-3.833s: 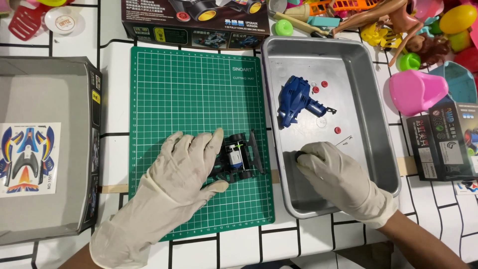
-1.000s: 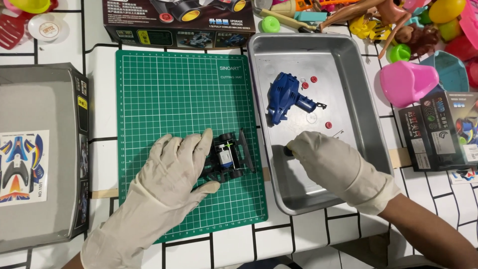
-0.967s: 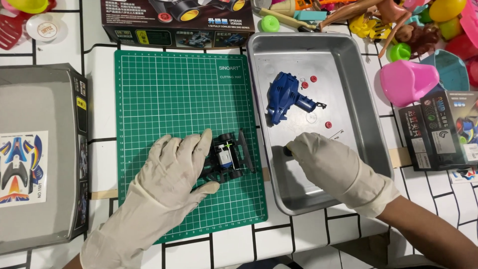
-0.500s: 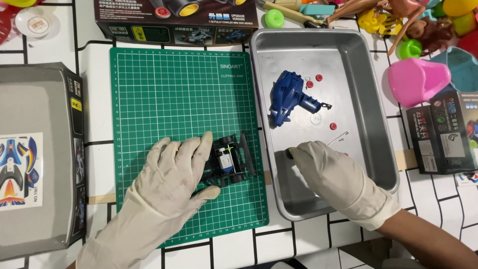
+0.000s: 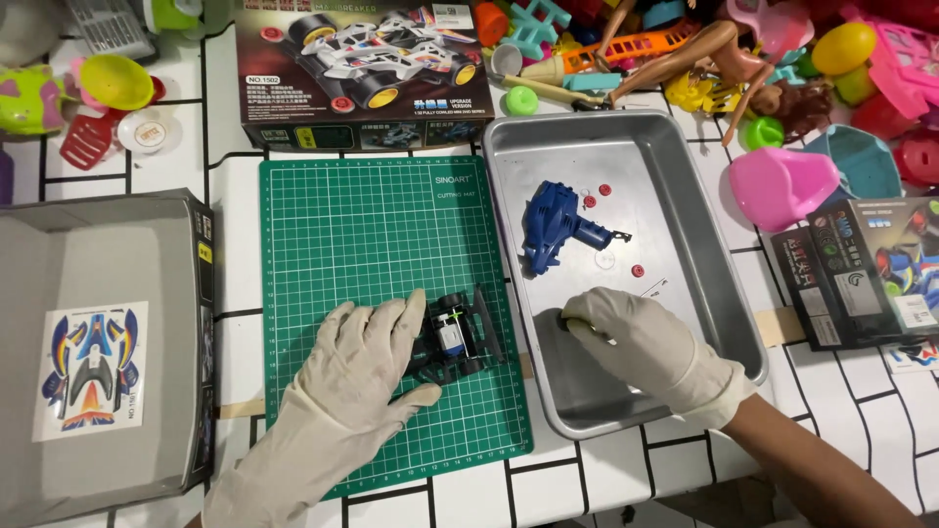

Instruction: Assembling a small plastic toy car model on a cutting mat, fitting internal components like gears and axles.

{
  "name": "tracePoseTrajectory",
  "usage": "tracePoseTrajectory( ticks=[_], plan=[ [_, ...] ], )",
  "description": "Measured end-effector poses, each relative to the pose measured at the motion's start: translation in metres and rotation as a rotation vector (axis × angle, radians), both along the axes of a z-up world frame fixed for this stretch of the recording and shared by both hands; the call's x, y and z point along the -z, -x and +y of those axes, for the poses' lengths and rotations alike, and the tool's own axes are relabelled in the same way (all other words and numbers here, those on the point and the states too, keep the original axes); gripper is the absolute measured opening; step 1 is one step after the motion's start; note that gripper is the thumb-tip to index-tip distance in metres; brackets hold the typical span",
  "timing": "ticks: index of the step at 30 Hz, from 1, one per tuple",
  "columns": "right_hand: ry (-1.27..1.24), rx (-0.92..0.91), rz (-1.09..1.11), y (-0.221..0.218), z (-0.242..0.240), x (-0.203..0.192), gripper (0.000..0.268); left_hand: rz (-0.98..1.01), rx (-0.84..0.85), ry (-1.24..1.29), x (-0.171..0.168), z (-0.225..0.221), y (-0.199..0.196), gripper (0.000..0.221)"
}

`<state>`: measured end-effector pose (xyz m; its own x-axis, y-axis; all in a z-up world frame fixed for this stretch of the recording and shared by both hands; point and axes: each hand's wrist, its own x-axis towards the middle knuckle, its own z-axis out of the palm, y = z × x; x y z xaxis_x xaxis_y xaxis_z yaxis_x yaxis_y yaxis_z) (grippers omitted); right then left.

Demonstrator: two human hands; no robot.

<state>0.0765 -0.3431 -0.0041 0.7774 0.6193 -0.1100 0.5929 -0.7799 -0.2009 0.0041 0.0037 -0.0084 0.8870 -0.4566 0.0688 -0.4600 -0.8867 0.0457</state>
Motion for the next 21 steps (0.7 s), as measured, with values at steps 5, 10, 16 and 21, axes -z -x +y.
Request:
tracePoseTrajectory(
  ticks=[5, 10, 16, 21],
  plan=[
    [-0.266, 0.163, 0.172, 0.005, 0.007, -0.023, 0.041, -0.076, 0.023, -0.023, 0.0, 0.0, 0.001, 0.103],
    [-0.137, 0.212, 0.127, 0.006, 0.017, -0.036, 0.087, -0.115, 0.043, -0.019, -0.009, 0.001, 0.003, 0.097],
    [-0.121, 0.067, 0.18, -0.004, 0.009, -0.026, 0.025, -0.109, 0.02, -0.014, -0.006, 0.001, 0.004, 0.098],
    [-0.198, 0.038, 0.111, -0.005, 0.0, -0.019, 0.025, -0.132, 0.01, -0.017, -0.008, 0.001, 0.006, 0.104]
  ],
)
